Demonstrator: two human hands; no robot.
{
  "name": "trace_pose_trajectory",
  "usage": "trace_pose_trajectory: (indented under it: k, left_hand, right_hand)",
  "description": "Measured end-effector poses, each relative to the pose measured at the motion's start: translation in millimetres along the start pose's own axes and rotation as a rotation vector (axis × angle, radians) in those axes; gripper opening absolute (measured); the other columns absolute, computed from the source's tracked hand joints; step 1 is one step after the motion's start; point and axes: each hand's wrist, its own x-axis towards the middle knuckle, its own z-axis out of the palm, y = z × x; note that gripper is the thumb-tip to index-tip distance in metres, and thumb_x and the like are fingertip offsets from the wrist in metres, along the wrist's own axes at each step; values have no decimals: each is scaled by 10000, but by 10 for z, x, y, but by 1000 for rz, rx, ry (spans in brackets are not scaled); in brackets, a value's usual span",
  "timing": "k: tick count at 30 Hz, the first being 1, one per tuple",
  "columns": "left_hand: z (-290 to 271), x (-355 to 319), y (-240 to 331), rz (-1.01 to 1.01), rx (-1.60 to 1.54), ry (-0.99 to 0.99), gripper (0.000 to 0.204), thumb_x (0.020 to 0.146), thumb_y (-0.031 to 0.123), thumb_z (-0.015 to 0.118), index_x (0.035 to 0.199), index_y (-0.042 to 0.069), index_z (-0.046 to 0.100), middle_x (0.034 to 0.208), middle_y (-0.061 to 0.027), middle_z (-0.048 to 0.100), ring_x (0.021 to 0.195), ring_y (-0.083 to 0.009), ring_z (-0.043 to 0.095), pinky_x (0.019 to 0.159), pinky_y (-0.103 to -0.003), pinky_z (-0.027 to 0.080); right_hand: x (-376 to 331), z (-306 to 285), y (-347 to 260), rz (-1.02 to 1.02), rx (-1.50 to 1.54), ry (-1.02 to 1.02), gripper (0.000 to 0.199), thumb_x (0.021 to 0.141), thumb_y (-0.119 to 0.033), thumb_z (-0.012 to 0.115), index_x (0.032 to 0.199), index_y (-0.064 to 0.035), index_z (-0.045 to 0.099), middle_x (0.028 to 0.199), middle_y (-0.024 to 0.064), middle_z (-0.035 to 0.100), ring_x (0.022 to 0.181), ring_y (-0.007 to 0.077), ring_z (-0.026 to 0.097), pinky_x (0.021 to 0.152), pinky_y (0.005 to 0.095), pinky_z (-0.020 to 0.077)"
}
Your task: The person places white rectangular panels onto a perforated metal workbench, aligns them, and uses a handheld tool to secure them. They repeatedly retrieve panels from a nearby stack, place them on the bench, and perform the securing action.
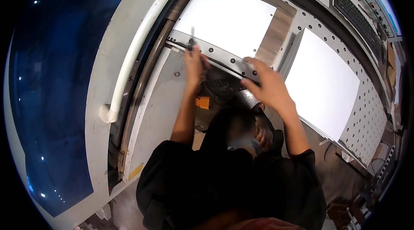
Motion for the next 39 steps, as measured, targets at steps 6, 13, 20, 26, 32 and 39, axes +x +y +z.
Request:
trace_pose_trajectory:
  k: [6, 13, 20, 26, 32, 39]
  left_hand:
    - [-533, 603, 395, -132, -91, -47, 199, 1027, 272, 534, 1011, 88, 460, 635, -53, 529, 438, -153, 508, 375, -326, 454]
    - [-7, 1664, 784, -25, 2, -170, 242, 984, 292, 616, 975, 56, 566, 645, -65, 591, 445, -161, 549, 398, -345, 499]
    - [663, 645, 1003, -33, 355, -812, 416, 998, 402, 602, 1091, -3, 624, 622, 9, 586, 437, -120, 569, 443, -263, 501]
    - [622, -475, 847, -185, 441, -1535, 531, 872, 70, 657, 1386, 22, 535, 767, -24, 617, 627, -110, 596, 551, -254, 504]
    - [-144, -269, 814, -49, 634, -527, 543, 971, 395, 663, 1328, 6, 535, 662, 17, 546, 502, -85, 505, 468, -256, 429]
    - [-1054, -752, 1328, 478, 421, 147, 347, 943, 296, 715, 1080, -17, 654, 696, -26, 582, 603, -103, 542, 599, -265, 461]
  right_hand:
    - [-101, -313, 527, 186, -46, 372, 373, 922, -193, 664, 1247, -14, 627, 1183, 196, 690, 1066, 332, 687, 912, 416, 545]
    - [-278, -242, 989, 254, 421, 553, 220, 947, -87, 601, 1122, 22, 679, 1026, 132, 717, 943, 201, 672, 888, 323, 512]
    - [-338, -241, 1186, 285, 595, 652, 243, 1007, -164, 560, 1103, 16, 691, 993, 99, 713, 933, 159, 636, 885, 302, 500]
    - [-397, -259, 1381, 249, 1004, 527, 351, 1058, -240, 517, 964, 32, 718, 855, 85, 706, 743, 118, 609, 721, 250, 503]
    - [-381, -269, 1177, 323, 695, 530, 364, 1041, -242, 569, 852, 40, 699, 739, 40, 644, 668, 93, 541, 635, 243, 449]
    - [-353, -237, 1178, 332, 585, 527, 366, 1035, -262, 568, 861, 29, 707, 725, 21, 631, 675, 81, 525, 636, 242, 424]
